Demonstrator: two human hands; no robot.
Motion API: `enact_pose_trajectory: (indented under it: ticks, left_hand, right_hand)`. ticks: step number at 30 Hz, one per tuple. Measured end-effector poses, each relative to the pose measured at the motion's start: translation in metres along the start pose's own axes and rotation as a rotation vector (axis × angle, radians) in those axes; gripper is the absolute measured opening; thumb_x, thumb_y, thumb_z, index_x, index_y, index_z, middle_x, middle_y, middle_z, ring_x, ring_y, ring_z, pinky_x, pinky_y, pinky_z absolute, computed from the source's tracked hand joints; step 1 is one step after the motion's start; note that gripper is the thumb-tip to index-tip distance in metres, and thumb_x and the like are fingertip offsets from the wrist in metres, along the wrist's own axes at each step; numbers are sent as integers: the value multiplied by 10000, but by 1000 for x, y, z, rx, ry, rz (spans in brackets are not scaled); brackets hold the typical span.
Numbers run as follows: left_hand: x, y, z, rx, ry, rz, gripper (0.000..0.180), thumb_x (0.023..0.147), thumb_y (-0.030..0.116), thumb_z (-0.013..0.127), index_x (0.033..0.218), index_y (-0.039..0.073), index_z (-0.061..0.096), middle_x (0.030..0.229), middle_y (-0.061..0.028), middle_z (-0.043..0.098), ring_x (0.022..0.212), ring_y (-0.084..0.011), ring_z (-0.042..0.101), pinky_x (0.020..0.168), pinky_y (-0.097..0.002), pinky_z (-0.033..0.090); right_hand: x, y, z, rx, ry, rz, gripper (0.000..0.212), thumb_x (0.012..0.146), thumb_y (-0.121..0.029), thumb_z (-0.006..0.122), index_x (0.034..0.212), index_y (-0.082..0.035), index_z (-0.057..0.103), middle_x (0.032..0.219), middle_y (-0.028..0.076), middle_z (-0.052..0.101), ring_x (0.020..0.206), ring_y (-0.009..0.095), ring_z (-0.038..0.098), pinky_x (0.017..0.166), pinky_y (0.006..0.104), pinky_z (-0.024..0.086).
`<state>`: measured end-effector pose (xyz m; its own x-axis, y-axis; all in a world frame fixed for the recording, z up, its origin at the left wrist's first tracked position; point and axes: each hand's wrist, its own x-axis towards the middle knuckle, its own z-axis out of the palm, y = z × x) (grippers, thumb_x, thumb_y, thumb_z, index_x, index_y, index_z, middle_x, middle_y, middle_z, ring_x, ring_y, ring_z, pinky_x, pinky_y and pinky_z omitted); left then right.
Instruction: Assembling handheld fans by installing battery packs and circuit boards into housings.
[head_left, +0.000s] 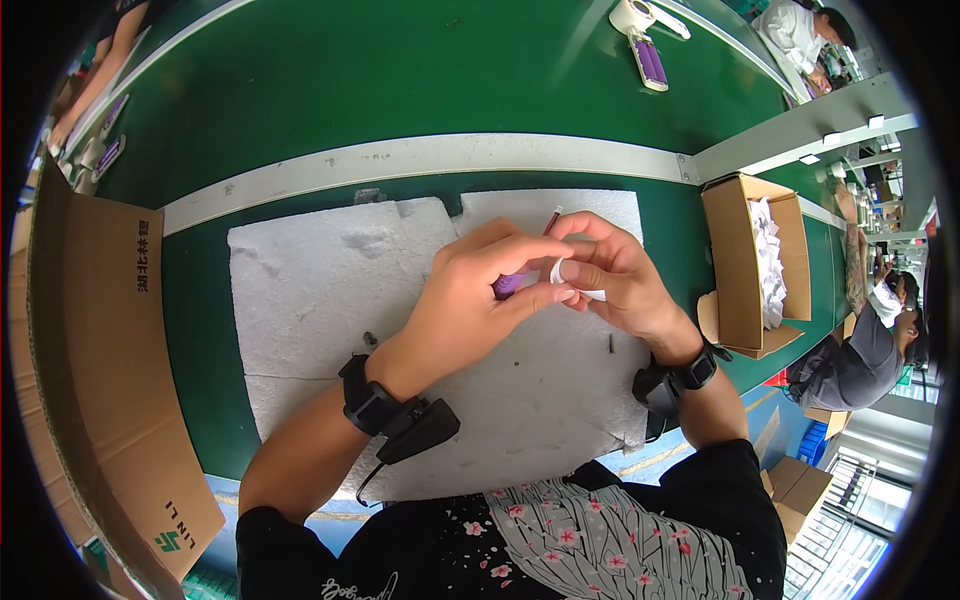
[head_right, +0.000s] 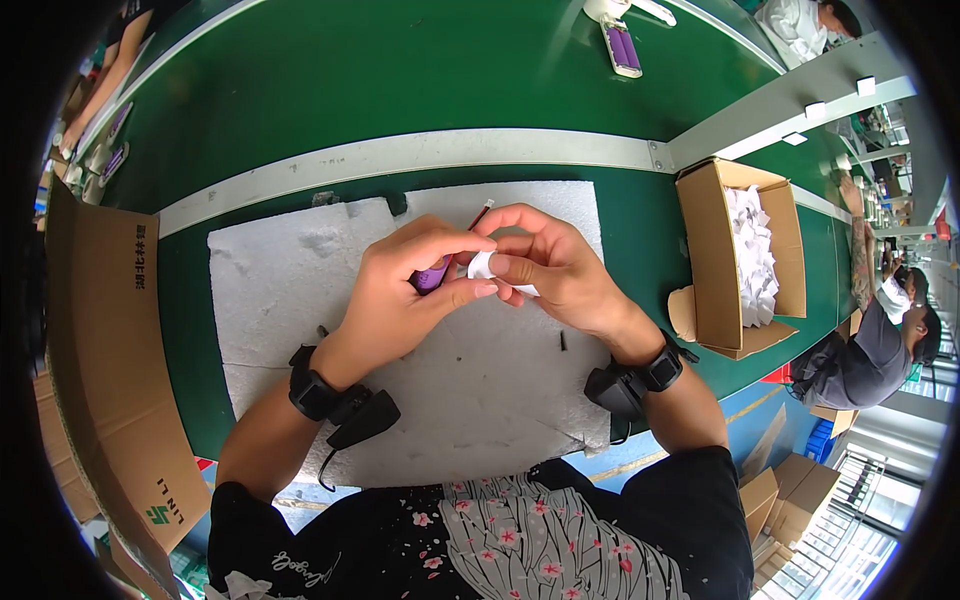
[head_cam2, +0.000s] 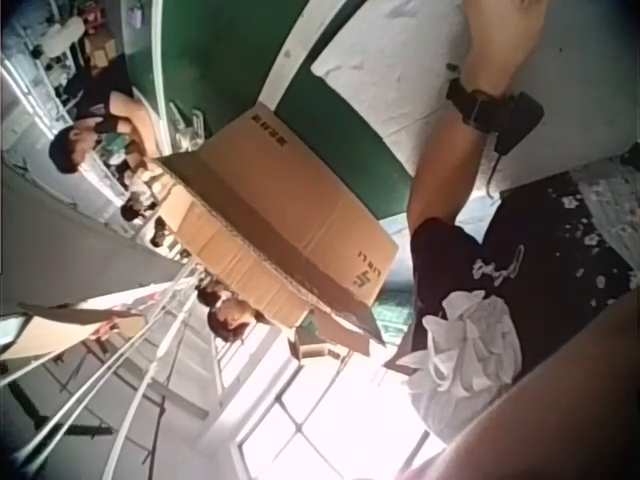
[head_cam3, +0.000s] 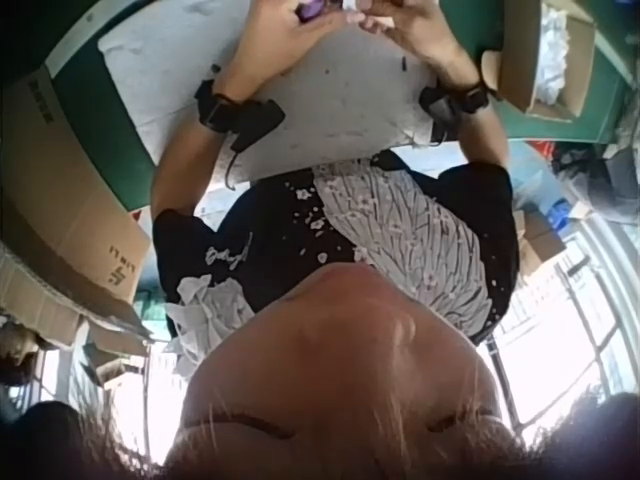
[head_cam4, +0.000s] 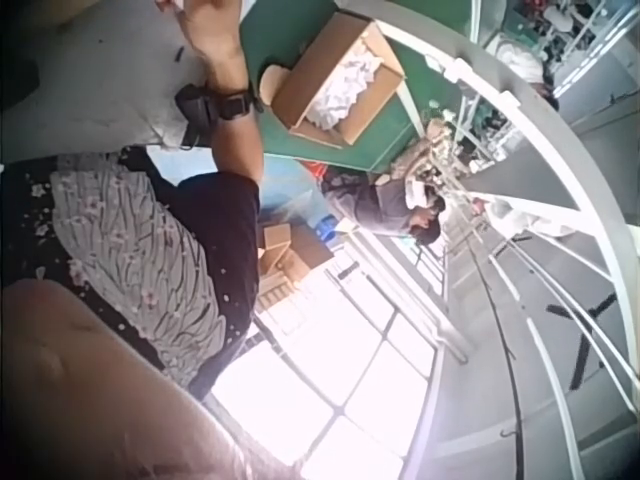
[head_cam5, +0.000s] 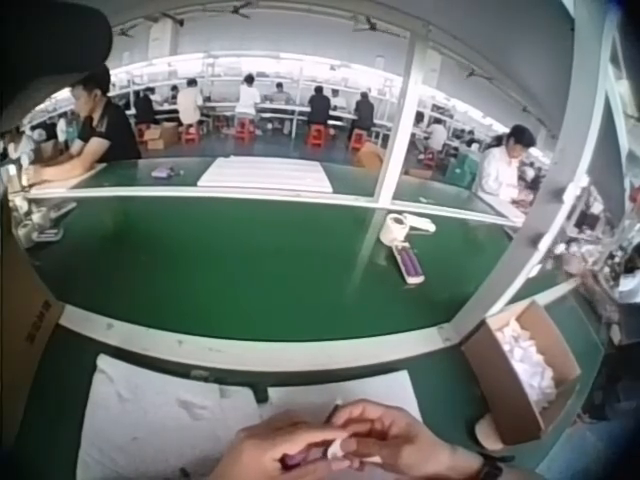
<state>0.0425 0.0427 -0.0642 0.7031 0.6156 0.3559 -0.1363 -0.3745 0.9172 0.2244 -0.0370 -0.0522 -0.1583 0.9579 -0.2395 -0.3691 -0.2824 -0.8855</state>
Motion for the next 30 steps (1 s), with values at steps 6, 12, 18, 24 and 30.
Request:
enact_pose_trajectory:
  ticks: [6, 12, 18, 24, 30]
  left_hand:
    - [0, 2, 0, 36, 3, -1, 335, 742, 43, 735, 1062, 107, 658, 804, -59, 566, 648, -170, 541, 579, -284, 445]
    - [1, 1, 1, 61, 12, 29, 357, 724, 42, 742, 1061, 128, 664, 793, -51, 553, 645, -178, 531, 576, -295, 445]
    - [1, 1, 1, 73, 1, 25, 368, 717, 47, 747, 1065, 134, 665, 801, -53, 551, 658, -188, 532, 585, -303, 451]
    - [0, 0, 1, 66, 12, 45, 366, 717, 47, 749, 1064, 125, 663, 814, -56, 559, 673, -191, 546, 596, -305, 461]
    - [0, -2, 2, 59, 45, 51, 356, 716, 40, 751, 1053, 108, 661, 842, -60, 575, 679, -191, 562, 594, -299, 466]
  right_hand:
    - [-1, 0, -1, -13, -23, 2, 238, 937, -44, 527, 1167, -51, 463, 933, 94, 619, 683, 72, 499, 561, 190, 358]
    - [-1, 1, -2, -8, -52, -20, 237, 937, -39, 521, 1168, -54, 467, 928, 85, 621, 694, 68, 500, 564, 192, 352]
    - [-1, -2, 1, -29, -44, -8, 238, 934, -24, 517, 1166, -54, 471, 935, 82, 622, 693, 66, 501, 569, 193, 359]
    - [-1, -2, 1, -29, -40, -1, 242, 930, -9, 514, 1164, -53, 476, 941, 81, 623, 690, 65, 503, 572, 195, 372]
    - [-1, 0, -3, -44, -32, 33, 257, 929, -4, 518, 1178, -52, 477, 940, 78, 620, 690, 66, 506, 574, 195, 377]
